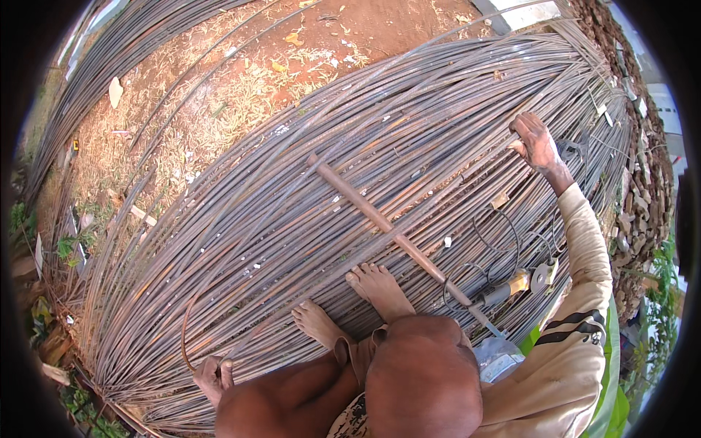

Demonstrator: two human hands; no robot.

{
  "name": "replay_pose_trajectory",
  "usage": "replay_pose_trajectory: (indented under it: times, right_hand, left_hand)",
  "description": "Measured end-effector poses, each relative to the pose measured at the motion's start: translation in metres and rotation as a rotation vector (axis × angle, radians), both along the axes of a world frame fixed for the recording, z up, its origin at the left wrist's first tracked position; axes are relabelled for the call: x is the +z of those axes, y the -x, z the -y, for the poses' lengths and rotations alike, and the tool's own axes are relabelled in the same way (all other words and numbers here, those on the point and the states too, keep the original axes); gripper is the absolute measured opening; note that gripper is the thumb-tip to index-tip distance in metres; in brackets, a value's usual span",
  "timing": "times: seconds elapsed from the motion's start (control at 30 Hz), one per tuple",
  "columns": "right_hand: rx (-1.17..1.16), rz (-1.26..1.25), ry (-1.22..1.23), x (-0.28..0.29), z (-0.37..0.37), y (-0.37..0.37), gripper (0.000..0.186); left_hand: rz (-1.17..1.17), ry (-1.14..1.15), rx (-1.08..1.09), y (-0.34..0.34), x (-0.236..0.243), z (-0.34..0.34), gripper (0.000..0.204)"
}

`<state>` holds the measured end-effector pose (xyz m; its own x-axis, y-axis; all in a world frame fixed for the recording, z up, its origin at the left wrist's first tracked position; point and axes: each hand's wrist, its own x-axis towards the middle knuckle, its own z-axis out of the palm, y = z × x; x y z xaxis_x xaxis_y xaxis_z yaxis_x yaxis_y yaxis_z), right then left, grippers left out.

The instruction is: The person uses an angle grinder to cut a bundle of metal rods laid on the ground. They align the rods, cut them with the grinder, and then move the cut pieces aside.

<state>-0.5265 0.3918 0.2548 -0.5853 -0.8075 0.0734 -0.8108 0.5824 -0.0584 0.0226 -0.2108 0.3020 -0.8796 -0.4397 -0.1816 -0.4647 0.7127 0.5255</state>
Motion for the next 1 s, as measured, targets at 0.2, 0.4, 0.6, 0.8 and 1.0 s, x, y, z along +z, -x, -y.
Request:
replay_pose_trajectory:
  times: [0.2, 0.4, 0.6, 0.8, 1.0]
  right_hand:
    - [-0.132, 0.015, 0.038, 0.002, 0.052, 0.068, 0.058]
    - [-0.124, 0.052, 0.179, -0.013, 0.087, 0.114, 0.05]
    - [-0.097, 0.033, 0.254, -0.029, 0.114, 0.152, 0.051]
    - [-0.201, -0.067, 0.167, -0.048, 0.154, 0.181, 0.059]
    - [-0.279, 0.109, 0.03, -0.058, 0.196, 0.209, 0.058]
  left_hand:
    - [0.09, 0.046, 0.154, 0.063, 0.073, -0.014, 0.05]
    - [0.088, 0.113, 0.229, 0.085, 0.107, -0.039, 0.056]
    - [0.161, 0.198, 0.21, 0.135, 0.164, -0.045, 0.059]
    - [0.227, 0.56, 0.067, 0.216, 0.214, -0.046, 0.055]
    - [0.231, 0.699, -0.134, 0.322, 0.255, -0.003, 0.065]
